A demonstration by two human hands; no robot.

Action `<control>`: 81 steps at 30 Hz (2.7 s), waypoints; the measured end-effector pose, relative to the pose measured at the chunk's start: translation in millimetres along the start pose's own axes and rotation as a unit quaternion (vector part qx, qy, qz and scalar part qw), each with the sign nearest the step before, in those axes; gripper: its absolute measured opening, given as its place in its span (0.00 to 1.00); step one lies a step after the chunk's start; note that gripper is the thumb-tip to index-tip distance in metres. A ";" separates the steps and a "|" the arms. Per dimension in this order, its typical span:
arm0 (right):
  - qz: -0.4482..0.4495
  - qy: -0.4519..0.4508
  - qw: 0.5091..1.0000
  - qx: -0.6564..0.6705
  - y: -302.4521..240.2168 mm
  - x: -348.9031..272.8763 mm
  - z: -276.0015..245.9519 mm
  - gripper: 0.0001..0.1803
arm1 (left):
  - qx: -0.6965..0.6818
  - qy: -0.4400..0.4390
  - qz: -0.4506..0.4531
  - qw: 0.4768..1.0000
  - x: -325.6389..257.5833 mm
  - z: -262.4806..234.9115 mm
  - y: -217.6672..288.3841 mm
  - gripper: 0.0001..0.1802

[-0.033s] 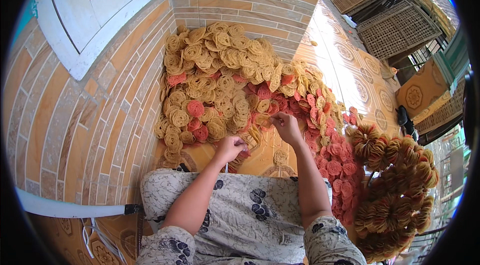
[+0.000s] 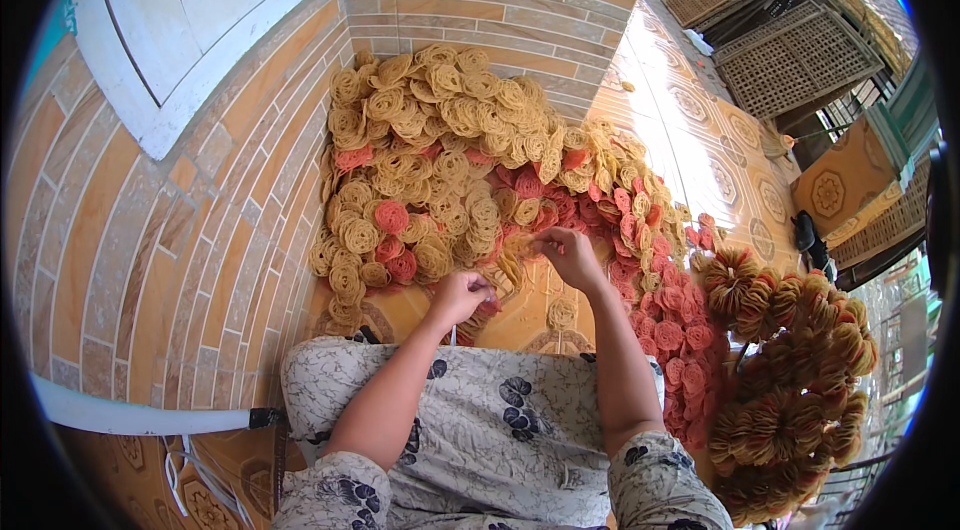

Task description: The person sits on a tiled floor and repeatedly picks up small circular craft pieces, threads them onto a thin stick, and places the assembled units into a growing pile. The person handles both yellow and red circular items and uses a thin stick to assemble them.

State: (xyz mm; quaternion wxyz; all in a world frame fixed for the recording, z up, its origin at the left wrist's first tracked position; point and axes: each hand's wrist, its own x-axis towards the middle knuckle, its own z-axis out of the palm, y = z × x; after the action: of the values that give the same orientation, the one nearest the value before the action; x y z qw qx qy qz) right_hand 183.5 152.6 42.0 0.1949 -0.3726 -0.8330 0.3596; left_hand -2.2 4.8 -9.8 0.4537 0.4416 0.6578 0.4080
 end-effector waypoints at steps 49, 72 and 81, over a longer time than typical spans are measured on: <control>0.117 -0.022 0.983 0.141 20.5 -3.6 -2.0 0.11 | 0.017 -0.019 0.027 0.999 3.5 2.9 -6.3 0.07; 0.064 0.090 0.994 0.003 45.8 58.7 19.8 0.08 | -0.060 0.084 0.037 0.994 14.6 -0.5 -21.0 0.05; -0.028 0.087 0.994 0.064 0.0 19.8 11.5 0.08 | 0.040 0.078 0.033 0.996 5.7 0.0 -8.9 0.08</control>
State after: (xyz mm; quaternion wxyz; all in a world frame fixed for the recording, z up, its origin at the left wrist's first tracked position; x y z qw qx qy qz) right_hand 163.9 162.5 35.5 0.3000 -0.3656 -0.7981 0.3732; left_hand -5.2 7.7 -19.5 0.3689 0.4482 0.6920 0.4292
